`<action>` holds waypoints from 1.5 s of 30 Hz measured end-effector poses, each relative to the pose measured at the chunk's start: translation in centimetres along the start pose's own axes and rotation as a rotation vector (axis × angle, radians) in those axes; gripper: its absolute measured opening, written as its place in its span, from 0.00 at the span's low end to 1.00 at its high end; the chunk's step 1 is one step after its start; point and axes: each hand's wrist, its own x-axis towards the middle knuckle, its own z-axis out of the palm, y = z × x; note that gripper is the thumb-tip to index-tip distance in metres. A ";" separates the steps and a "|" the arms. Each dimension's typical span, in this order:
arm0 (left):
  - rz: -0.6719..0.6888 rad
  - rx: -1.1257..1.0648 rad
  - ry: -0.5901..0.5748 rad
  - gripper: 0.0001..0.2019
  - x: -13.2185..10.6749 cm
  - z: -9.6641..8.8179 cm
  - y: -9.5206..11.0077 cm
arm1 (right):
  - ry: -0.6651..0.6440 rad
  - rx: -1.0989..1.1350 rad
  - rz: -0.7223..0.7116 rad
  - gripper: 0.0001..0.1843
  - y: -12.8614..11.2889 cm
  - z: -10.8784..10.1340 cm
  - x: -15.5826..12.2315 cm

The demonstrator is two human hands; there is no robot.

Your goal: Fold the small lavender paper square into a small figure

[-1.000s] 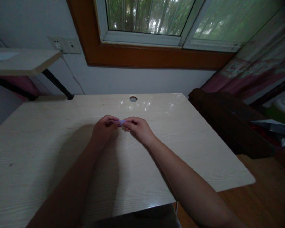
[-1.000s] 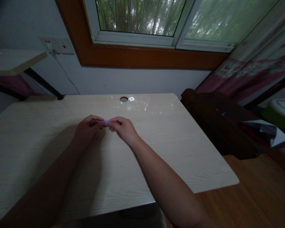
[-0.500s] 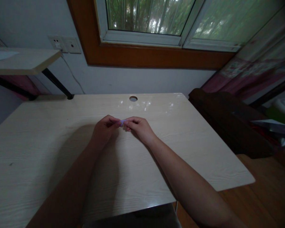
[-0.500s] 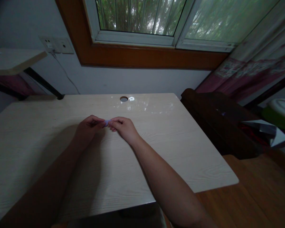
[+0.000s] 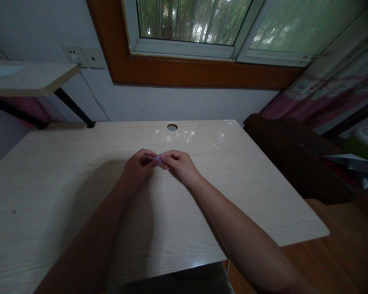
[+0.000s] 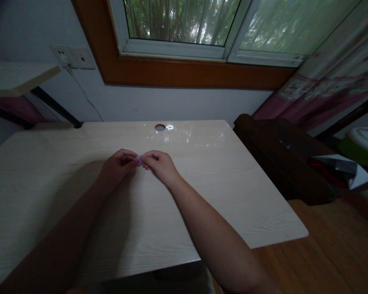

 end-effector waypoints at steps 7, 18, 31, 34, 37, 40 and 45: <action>-0.035 -0.062 -0.013 0.16 0.1 0.0 0.3 | 0.004 0.015 -0.002 0.14 -0.2 0.3 0.0; -0.046 -0.060 -0.042 0.17 -0.1 0.1 0.3 | 0.032 -0.093 0.000 0.15 0.0 0.2 -0.2; -0.082 -0.061 -0.141 0.17 -0.1 0.1 0.5 | 0.016 -0.083 -0.005 0.12 -0.4 0.3 -0.4; -0.092 -0.057 -0.162 0.18 -0.1 0.0 0.4 | 0.005 -0.095 -0.006 0.12 -0.3 0.3 -0.4; -0.088 -0.048 -0.173 0.19 0.0 0.0 0.2 | 0.004 -0.115 -0.008 0.12 -0.2 0.2 -0.4; -0.086 -0.039 -0.179 0.18 0.0 -0.1 0.2 | 0.014 -0.135 -0.004 0.13 -0.1 0.2 -0.4; -0.098 -0.102 -0.164 0.17 -0.2 0.2 0.6 | 0.019 -0.149 -0.017 0.14 0.0 0.1 -0.5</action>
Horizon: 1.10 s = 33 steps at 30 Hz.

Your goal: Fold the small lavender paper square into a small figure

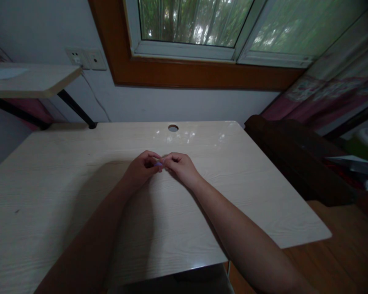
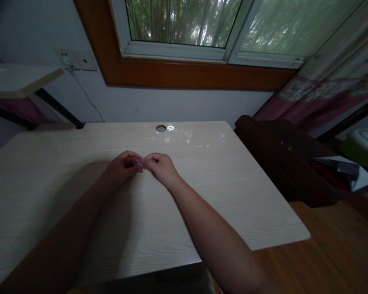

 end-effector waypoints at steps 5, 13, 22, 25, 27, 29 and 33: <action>0.005 -0.042 0.037 0.16 0.0 0.1 0.1 | 0.019 0.039 -0.008 0.17 -0.2 -0.2 0.2; 0.008 0.003 0.065 0.15 0.3 -0.2 -0.3 | 0.024 0.025 0.004 0.14 -0.4 0.3 0.1; 0.006 0.056 0.080 0.15 0.2 -0.3 -0.3 | 0.046 0.060 0.050 0.11 -0.5 0.3 0.0; 0.007 0.040 0.089 0.16 0.1 -0.1 0.1 | 0.047 0.081 0.045 0.10 -0.4 0.3 0.1; -0.006 0.005 0.092 0.16 0.0 0.0 0.4 | 0.054 0.086 0.052 0.10 -0.4 0.2 0.1; -0.045 -0.023 0.073 0.15 -0.1 0.0 0.7 | 0.058 0.096 0.048 0.10 -0.5 0.1 0.1; -0.079 0.055 0.014 0.15 -0.3 -0.2 0.9 | 0.049 0.093 0.040 0.10 -0.8 0.0 0.1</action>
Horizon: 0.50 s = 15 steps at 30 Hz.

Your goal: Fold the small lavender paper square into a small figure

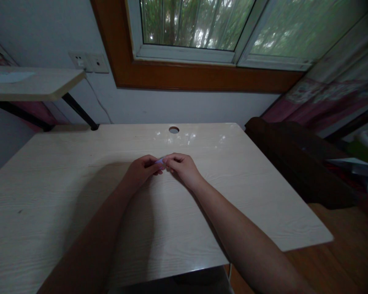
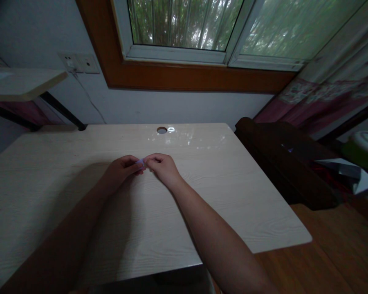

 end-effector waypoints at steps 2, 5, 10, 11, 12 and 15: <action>0.002 0.041 -0.022 0.15 0.0 -0.1 0.0 | -0.002 -0.022 0.001 0.10 0.0 0.0 0.0; -0.011 0.066 -0.048 0.15 0.0 -0.2 0.0 | -0.014 -0.034 -0.002 0.11 0.1 0.0 0.0; -0.019 0.084 -0.041 0.13 0.0 -0.1 0.2 | -0.029 -0.049 -0.025 0.12 0.0 0.1 -0.1; -0.019 0.081 -0.035 0.13 -0.1 -0.1 0.3 | -0.030 -0.058 -0.028 0.13 -0.1 0.1 -0.1; -0.023 0.071 -0.029 0.12 -0.1 0.0 0.3 | -0.030 -0.066 -0.032 0.15 -0.2 0.1 -0.2; -0.036 0.033 -0.017 0.11 -0.1 0.1 0.4 | -0.033 -0.072 -0.059 0.17 -0.5 0.2 -0.3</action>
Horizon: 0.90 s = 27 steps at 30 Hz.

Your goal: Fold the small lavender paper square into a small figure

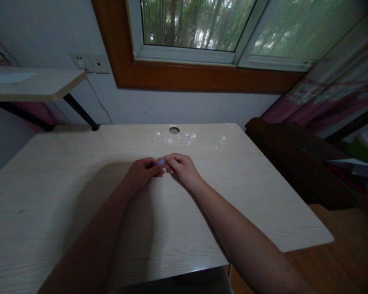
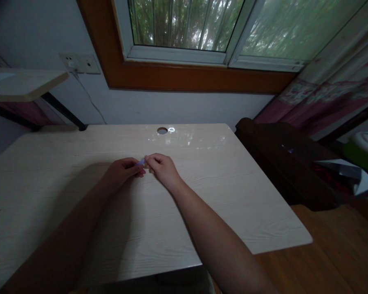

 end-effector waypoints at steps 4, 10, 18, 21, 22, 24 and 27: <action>0.009 -0.012 -0.001 0.12 0.0 0.0 -0.1 | -0.008 -0.016 -0.010 0.16 0.5 0.0 0.1; -0.007 -0.064 0.001 0.13 0.0 0.1 -0.2 | 0.012 -0.010 0.010 0.14 0.9 -0.1 0.2; 0.041 -0.175 0.148 0.15 0.1 0.0 -0.3 | 0.063 0.018 0.035 0.12 0.6 -0.1 0.2; 0.065 -0.167 0.175 0.15 0.1 -0.1 -0.4 | 0.053 -0.003 0.034 0.11 0.6 -0.1 0.2; 0.072 -0.150 0.179 0.15 0.1 -0.1 -0.4 | 0.046 -0.010 0.036 0.11 0.6 0.0 0.1; 0.081 -0.099 0.196 0.14 0.1 -0.2 -0.4 | 0.026 -0.025 0.029 0.10 0.6 0.0 0.1; 0.086 -0.027 0.189 0.12 0.0 -0.1 -0.2 | -0.003 -0.056 0.004 0.10 0.5 0.0 0.0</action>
